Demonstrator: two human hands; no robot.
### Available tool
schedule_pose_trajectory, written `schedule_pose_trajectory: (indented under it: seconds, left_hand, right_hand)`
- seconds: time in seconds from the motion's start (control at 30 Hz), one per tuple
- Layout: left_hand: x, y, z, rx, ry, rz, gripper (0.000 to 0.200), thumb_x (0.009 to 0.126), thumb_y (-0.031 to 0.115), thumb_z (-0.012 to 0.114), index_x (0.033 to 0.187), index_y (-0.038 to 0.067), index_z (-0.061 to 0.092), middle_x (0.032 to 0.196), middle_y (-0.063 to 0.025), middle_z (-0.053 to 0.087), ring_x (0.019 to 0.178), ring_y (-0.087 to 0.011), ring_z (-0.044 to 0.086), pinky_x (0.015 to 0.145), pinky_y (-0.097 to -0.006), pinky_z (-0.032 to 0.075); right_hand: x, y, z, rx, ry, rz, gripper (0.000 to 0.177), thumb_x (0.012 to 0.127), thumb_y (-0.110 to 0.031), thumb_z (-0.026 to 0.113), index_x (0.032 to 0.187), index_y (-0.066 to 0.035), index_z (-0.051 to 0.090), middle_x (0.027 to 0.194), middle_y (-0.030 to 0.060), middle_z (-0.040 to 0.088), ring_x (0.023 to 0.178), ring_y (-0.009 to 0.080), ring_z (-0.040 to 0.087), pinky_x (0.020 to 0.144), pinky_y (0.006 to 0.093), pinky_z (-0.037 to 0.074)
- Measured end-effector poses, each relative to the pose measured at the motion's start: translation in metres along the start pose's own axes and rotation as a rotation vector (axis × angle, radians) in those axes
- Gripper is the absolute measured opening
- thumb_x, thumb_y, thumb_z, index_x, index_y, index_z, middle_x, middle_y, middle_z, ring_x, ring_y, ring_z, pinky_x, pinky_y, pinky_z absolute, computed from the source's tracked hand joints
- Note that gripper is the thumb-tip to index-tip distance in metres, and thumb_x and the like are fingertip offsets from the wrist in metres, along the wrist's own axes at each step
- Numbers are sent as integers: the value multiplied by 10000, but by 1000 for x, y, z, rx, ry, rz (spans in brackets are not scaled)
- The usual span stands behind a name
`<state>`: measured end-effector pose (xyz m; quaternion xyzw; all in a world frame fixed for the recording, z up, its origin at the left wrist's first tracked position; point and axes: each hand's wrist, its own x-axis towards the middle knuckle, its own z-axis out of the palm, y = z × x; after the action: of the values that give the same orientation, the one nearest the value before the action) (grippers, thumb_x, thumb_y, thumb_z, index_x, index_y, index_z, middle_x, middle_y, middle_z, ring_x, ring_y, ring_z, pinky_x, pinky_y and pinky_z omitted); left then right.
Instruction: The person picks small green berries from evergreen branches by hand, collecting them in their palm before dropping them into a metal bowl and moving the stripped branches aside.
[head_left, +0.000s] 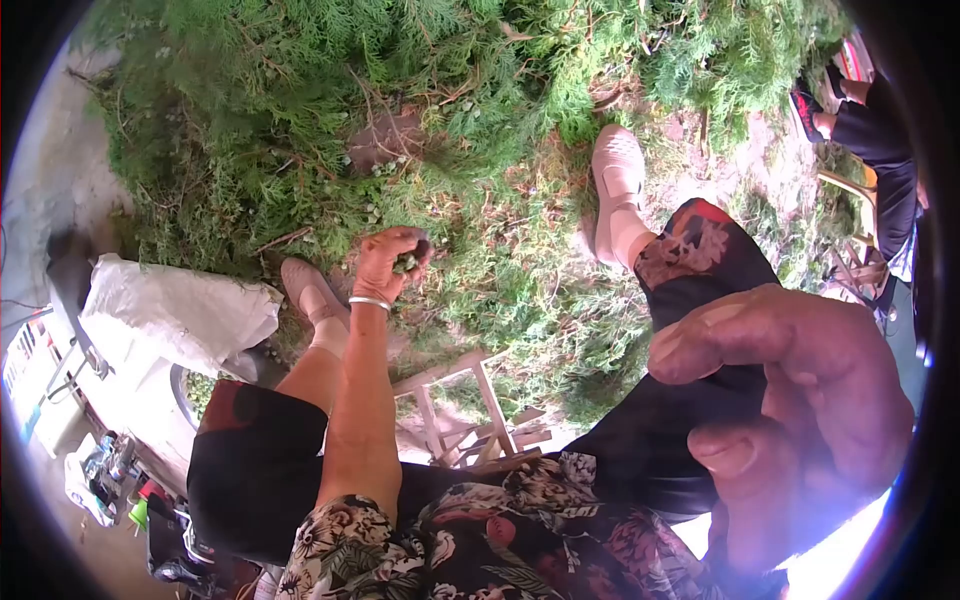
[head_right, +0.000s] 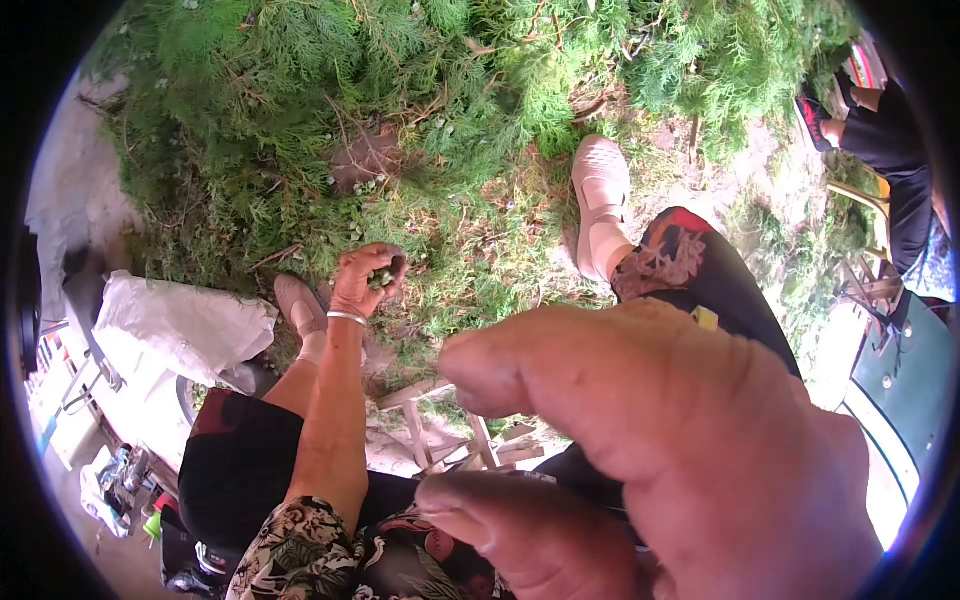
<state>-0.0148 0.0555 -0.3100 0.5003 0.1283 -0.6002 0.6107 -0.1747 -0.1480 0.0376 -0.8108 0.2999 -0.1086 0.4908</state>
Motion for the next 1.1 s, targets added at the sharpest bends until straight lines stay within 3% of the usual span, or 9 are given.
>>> schedule_pose_trajectory:
  seconds: [0.2,0.3,0.43,0.5,0.53,0.57,0.93,1.0,1.1]
  left_hand:
    - [46,-36,66,958,120,520,74,778,84,702,810,18,695,650,-60,650,527,-94,570,442,-220,448]
    - [71,-63,91,1476,304,713,61,737,89,711,740,42,672,726,-134,666,601,-243,632,603,-343,534]
    - [82,-70,97,1761,318,503,85,741,69,684,813,27,671,751,-173,657,620,-288,636,614,-385,530]
    - [77,-55,91,1177,65,632,123,736,36,676,845,-14,649,727,-170,658,554,-251,616,514,-367,506]
    - [60,-41,98,539,60,89,82,744,-1,657,813,-39,636,685,-159,645,520,-205,589,419,-321,457]
    - [53,-38,92,125,-31,7,63,763,-34,632,824,-47,638,685,-150,637,517,-171,568,376,-267,423]
    - [-71,92,152,-290,-496,89,656,910,559,438,1075,-63,563,970,-222,632,743,-234,628,492,-291,499]
    - [-106,122,165,-197,-525,80,834,875,703,303,1086,-65,551,954,-185,637,742,-218,625,479,-266,476]
    - [-159,154,174,-37,-490,70,886,855,742,258,1087,-62,549,925,-140,635,734,-198,622,473,-252,457]
  right_hand:
    - [3,-7,2,6,91,139,347,852,-204,638,1008,75,504,810,143,612,761,216,620,706,318,511]
    - [3,1,-3,11,40,74,346,850,-200,634,1008,78,502,812,144,611,755,219,621,708,321,511]
    - [5,5,-7,-33,6,-31,343,838,-179,636,1008,89,507,809,147,608,740,226,622,702,325,514]
    - [7,3,-11,-126,-22,-56,326,824,-150,630,1013,93,521,803,147,621,723,221,623,682,325,516]
    - [7,1,-11,-126,-14,-65,326,824,-150,630,1013,93,521,803,147,621,723,221,623,682,325,516]
    - [6,-1,-9,-72,29,8,303,818,-122,631,1013,89,535,811,143,631,739,208,629,676,311,516]
    - [23,5,10,-37,-23,89,195,807,18,633,999,47,613,829,105,670,727,121,639,654,238,506]
    - [30,13,19,-213,110,-212,181,776,-41,668,935,26,611,755,223,625,658,347,640,588,366,492]
    - [35,-2,28,7,-24,-205,246,770,-67,690,989,15,618,805,228,635,714,367,643,618,377,503]
